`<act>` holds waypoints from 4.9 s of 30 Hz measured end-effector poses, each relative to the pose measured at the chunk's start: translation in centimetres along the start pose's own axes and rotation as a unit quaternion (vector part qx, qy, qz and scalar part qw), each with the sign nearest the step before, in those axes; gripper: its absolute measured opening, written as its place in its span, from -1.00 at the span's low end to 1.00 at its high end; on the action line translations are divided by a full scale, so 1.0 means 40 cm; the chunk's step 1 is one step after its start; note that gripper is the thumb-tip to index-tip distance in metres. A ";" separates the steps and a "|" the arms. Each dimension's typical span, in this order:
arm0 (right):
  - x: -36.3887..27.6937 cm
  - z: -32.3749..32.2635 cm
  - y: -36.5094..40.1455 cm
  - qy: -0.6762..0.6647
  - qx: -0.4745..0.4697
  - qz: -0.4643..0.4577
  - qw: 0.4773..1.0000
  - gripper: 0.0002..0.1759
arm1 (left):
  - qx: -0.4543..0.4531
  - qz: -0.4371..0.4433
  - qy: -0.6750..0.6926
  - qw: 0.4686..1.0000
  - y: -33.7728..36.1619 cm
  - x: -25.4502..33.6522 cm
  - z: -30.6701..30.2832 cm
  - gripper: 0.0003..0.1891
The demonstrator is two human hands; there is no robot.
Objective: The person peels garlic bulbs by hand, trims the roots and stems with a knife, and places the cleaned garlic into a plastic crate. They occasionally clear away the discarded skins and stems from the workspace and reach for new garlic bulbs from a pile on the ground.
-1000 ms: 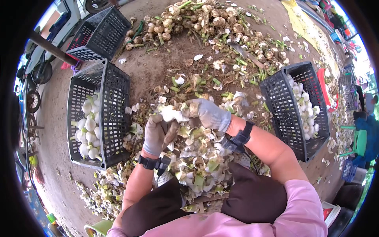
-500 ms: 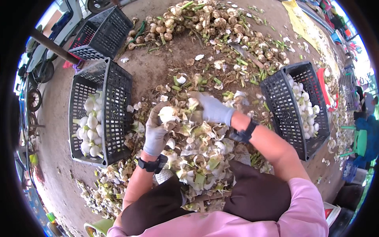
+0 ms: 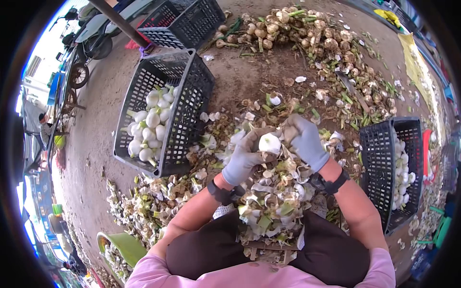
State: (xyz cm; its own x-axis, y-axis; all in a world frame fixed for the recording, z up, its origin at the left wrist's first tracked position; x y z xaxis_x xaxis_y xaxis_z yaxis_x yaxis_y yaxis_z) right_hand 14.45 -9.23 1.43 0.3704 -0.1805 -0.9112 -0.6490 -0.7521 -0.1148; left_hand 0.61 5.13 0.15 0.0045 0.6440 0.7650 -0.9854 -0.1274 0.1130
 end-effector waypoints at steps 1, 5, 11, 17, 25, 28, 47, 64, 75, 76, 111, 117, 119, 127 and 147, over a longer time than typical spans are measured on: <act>0.014 -0.010 -0.005 -0.093 -0.025 0.046 0.994 -0.78 | -0.013 -0.005 0.042 0.999 0.003 0.003 0.000 -0.39; -0.029 0.005 0.028 -0.500 -0.125 0.211 0.831 -0.44 | -0.021 0.003 0.110 0.994 0.004 0.011 0.006 -0.28; -0.002 0.062 0.038 -0.331 -0.041 0.080 0.939 -0.72 | 0.062 -0.005 -0.042 0.997 -0.004 -0.019 -0.030 -0.40; -0.030 0.045 0.024 -0.493 -0.096 0.054 0.863 -0.87 | 0.039 0.042 -0.286 0.956 0.006 -0.066 -0.110 -0.57; 0.049 -0.161 0.003 -0.500 0.031 0.084 0.862 -0.56 | 0.072 0.151 -0.309 0.936 0.036 0.033 0.000 -0.60; 0.087 -0.087 0.056 0.201 -0.115 -0.011 0.973 -0.21 | 0.118 0.012 0.062 0.991 0.015 -0.058 -0.052 -0.47; 0.174 -0.377 -0.088 0.301 0.097 0.030 0.948 -0.10 | 0.114 -0.174 -0.092 0.974 -0.012 -0.132 -0.073 -0.76; 0.114 0.034 -0.004 -0.208 -0.028 0.007 0.978 -0.28 | 0.149 0.063 -0.171 0.972 -0.041 -0.127 -0.075 -0.46; 0.027 0.092 0.089 -0.406 -0.075 0.203 0.888 -0.57 | 0.169 0.158 -0.492 0.839 0.030 -0.026 0.061 -0.40; 0.015 0.093 0.091 -0.472 -0.058 0.239 0.846 -0.64 | 0.171 0.159 -0.492 0.839 0.029 -0.027 0.056 -0.41; 0.041 0.075 0.101 -0.432 -0.103 0.213 0.870 -0.63 | 0.163 0.065 -0.252 0.952 0.029 -0.051 -0.015 -0.55; 0.081 0.027 0.085 0.067 -0.022 -0.124 0.990 -0.68 | 0.045 -0.171 0.195 0.965 0.016 -0.035 -0.041 -0.45; 0.059 0.032 0.082 0.003 -0.005 -0.115 0.993 -0.66 | 0.042 -0.162 0.104 0.980 0.019 -0.021 -0.016 -0.45; 0.048 0.055 0.106 0.193 -0.027 -0.113 0.974 -0.66 | 0.086 0.115 -0.620 0.771 0.021 -0.011 0.011 -0.63; 0.054 0.027 0.123 -0.188 -0.056 0.186 0.963 -0.60 | 0.153 0.164 -0.644 0.731 0.060 -0.043 0.051 -0.42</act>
State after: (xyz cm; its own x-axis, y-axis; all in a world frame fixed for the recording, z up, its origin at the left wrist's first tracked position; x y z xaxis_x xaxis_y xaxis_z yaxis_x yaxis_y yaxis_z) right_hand 11.34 -12.64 -1.53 -0.1538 -0.2248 -0.9622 -0.6064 -0.7473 0.2716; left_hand -1.42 2.17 0.41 0.1274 -0.6795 0.7226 -0.8856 -0.4059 -0.2255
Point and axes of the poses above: each hand's wrist, its own y-axis away from the middle knuckle, its own z-axis out of the palm, x = y × z, the point moved 1 cm from there along -y, towards the middle knuckle, and after that the axes turned 2 degrees about y, right-handed, at the moved point
